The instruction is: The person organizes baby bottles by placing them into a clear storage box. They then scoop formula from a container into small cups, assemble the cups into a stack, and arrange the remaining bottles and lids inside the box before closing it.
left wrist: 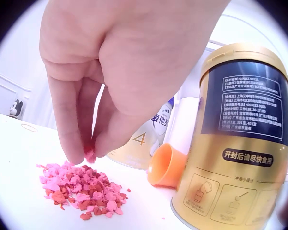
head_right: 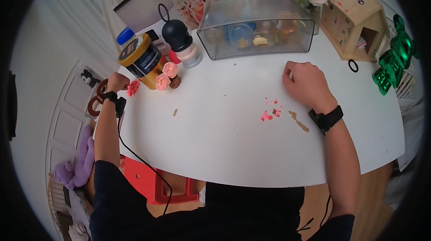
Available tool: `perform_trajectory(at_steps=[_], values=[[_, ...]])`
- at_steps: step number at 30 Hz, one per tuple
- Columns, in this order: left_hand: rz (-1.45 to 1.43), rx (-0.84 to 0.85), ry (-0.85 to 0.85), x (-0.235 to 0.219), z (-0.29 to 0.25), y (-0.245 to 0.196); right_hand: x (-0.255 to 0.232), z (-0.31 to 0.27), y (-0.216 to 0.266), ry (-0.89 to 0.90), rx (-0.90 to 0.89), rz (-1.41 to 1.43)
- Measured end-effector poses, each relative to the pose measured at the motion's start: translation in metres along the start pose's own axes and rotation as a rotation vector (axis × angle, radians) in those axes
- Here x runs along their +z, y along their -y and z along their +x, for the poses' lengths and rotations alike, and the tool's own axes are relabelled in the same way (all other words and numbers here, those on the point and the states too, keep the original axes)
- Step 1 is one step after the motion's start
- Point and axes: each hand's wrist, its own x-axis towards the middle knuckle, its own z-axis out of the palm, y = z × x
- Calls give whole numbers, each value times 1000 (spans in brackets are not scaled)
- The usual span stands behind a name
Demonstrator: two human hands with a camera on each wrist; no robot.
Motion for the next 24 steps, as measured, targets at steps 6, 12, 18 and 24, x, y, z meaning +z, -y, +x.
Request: perform_trajectory(at_steps=[6, 12, 18, 24], values=[[-20, 4, -12, 0, 0, 8, 2, 1, -2, -4, -10, 1], [-54, -3, -14, -5, -10, -1, 2, 0, -2, -17, -19, -10], [4, 11, -30, 0, -11, -8, 1, -1, -1, -13, -21, -5], [250, 141, -38, 15, -17, -22, 0, -1, 0, -14, -32, -6]])
